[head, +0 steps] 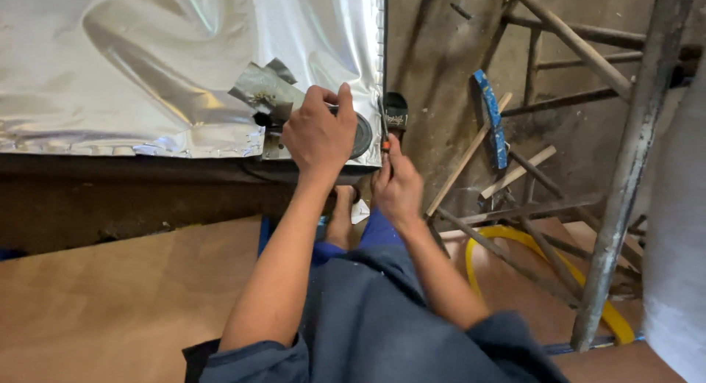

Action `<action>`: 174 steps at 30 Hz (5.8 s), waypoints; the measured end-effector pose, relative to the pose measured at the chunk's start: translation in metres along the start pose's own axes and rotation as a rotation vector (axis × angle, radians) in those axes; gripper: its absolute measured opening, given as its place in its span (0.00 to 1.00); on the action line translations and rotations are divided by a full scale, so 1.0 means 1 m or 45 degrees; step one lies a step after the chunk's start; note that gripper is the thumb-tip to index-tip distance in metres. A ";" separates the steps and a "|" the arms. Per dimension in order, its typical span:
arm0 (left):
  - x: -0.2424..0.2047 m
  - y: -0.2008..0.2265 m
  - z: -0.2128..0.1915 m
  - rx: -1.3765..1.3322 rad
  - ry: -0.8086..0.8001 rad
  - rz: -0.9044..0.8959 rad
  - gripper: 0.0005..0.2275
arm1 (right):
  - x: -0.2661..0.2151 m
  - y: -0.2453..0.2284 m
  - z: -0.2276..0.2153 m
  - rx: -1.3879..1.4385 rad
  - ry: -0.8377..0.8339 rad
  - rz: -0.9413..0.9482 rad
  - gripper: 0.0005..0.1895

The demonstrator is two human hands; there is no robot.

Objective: Removing the protective silver film and unscrewing the legs of a furniture piece using a screwdriver and a power drill.

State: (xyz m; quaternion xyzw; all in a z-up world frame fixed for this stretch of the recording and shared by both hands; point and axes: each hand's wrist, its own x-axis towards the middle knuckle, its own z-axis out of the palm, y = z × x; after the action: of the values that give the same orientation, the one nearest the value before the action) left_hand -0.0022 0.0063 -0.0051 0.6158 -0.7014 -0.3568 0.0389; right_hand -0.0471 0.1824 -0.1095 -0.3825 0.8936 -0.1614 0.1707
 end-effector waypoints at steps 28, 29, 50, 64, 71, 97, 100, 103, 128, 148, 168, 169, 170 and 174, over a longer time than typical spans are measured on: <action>0.011 -0.004 -0.004 -0.015 -0.103 -0.064 0.14 | -0.005 0.040 -0.038 0.152 0.147 -0.094 0.21; 0.010 -0.003 -0.005 -0.022 -0.092 -0.055 0.14 | -0.008 0.038 -0.030 0.083 0.202 -0.080 0.21; 0.008 -0.003 -0.003 -0.038 -0.039 -0.025 0.14 | -0.004 0.056 0.000 0.112 0.418 -0.393 0.23; 0.008 -0.002 -0.001 -0.011 -0.036 -0.054 0.14 | 0.008 0.044 0.023 2.014 -0.309 1.032 0.17; 0.009 -0.003 0.002 -0.007 -0.032 -0.059 0.14 | 0.011 0.098 0.102 1.647 -0.212 0.884 0.15; 0.011 -0.002 -0.005 -0.051 -0.089 -0.055 0.14 | 0.059 0.044 -0.079 0.073 -0.006 -0.152 0.17; 0.011 -0.002 -0.007 -0.065 -0.097 -0.058 0.15 | 0.061 0.039 -0.086 -0.100 0.002 -0.177 0.16; 0.011 -0.004 -0.007 -0.071 -0.106 -0.064 0.15 | 0.063 0.038 -0.091 -0.287 -0.001 -0.231 0.16; 0.001 -0.006 0.004 0.019 0.104 0.086 0.12 | 0.018 0.013 0.012 0.505 0.291 0.072 0.23; 0.011 -0.007 0.010 0.020 0.016 -0.029 0.16 | 0.060 0.076 0.153 1.837 0.460 1.208 0.19; 0.008 0.000 -0.008 -0.058 -0.084 -0.098 0.15 | 0.109 0.016 -0.091 -0.272 -0.347 -0.040 0.17; 0.006 0.003 -0.011 -0.087 -0.067 -0.097 0.15 | 0.117 0.015 -0.088 -0.360 -0.399 -0.040 0.18; 0.002 0.005 -0.014 -0.107 -0.062 -0.095 0.15 | 0.120 0.016 -0.084 -0.444 -0.458 -0.026 0.19; -0.001 0.012 -0.014 -0.034 -0.091 -0.083 0.15 | 0.108 -0.012 -0.078 -0.382 -0.481 0.151 0.20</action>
State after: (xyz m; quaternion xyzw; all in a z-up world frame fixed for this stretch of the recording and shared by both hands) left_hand -0.0053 0.0005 0.0128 0.6246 -0.6771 -0.3890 0.0104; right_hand -0.1435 0.1068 -0.0546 -0.3737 0.8807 0.0576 0.2852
